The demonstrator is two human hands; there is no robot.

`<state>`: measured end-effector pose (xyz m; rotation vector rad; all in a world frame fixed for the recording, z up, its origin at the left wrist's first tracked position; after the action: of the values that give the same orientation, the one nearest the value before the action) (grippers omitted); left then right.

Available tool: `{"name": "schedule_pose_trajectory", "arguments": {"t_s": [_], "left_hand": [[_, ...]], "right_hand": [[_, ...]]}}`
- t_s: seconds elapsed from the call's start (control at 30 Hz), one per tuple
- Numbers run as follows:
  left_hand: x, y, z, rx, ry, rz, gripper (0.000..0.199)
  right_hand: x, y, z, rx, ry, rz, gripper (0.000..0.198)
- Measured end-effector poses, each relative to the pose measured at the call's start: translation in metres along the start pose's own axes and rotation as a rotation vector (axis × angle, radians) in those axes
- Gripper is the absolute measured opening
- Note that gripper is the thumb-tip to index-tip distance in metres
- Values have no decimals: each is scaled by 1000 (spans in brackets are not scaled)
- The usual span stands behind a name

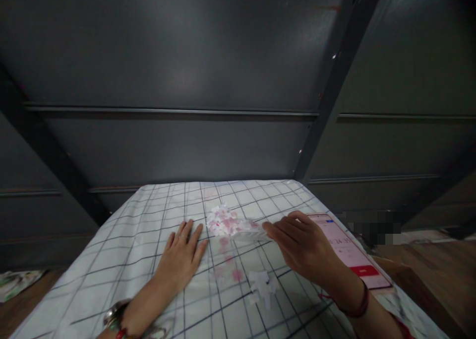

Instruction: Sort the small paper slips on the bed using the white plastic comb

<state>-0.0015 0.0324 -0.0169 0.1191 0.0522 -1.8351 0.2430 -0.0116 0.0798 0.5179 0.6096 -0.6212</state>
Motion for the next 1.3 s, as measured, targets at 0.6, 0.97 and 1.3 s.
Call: {"name": "schedule_pose_trajectory", "arguments": {"t_s": [0.6, 0.97, 1.3], "left_hand": [[0, 2, 3, -10, -59, 28, 52], [0, 3, 6, 15, -60, 18, 50], [0, 4, 6, 13, -50, 15, 49]], "right_hand": [[-1, 0, 0, -12, -7, 12, 21], [-4, -5, 0, -23, -15, 7, 23], [-7, -11, -3, -64, 15, 10, 22]]}}
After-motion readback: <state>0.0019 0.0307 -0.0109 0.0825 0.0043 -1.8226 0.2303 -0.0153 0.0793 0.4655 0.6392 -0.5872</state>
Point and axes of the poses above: each hand's wrist, its own x-axis away from the middle knuckle, its own z-axis out of the back of the hand, y = z × x, the point moved 3 cm from there along -x, towards the middle knuckle, and after that the axes turned 4 degrees about -y, right-handed, at the moved point
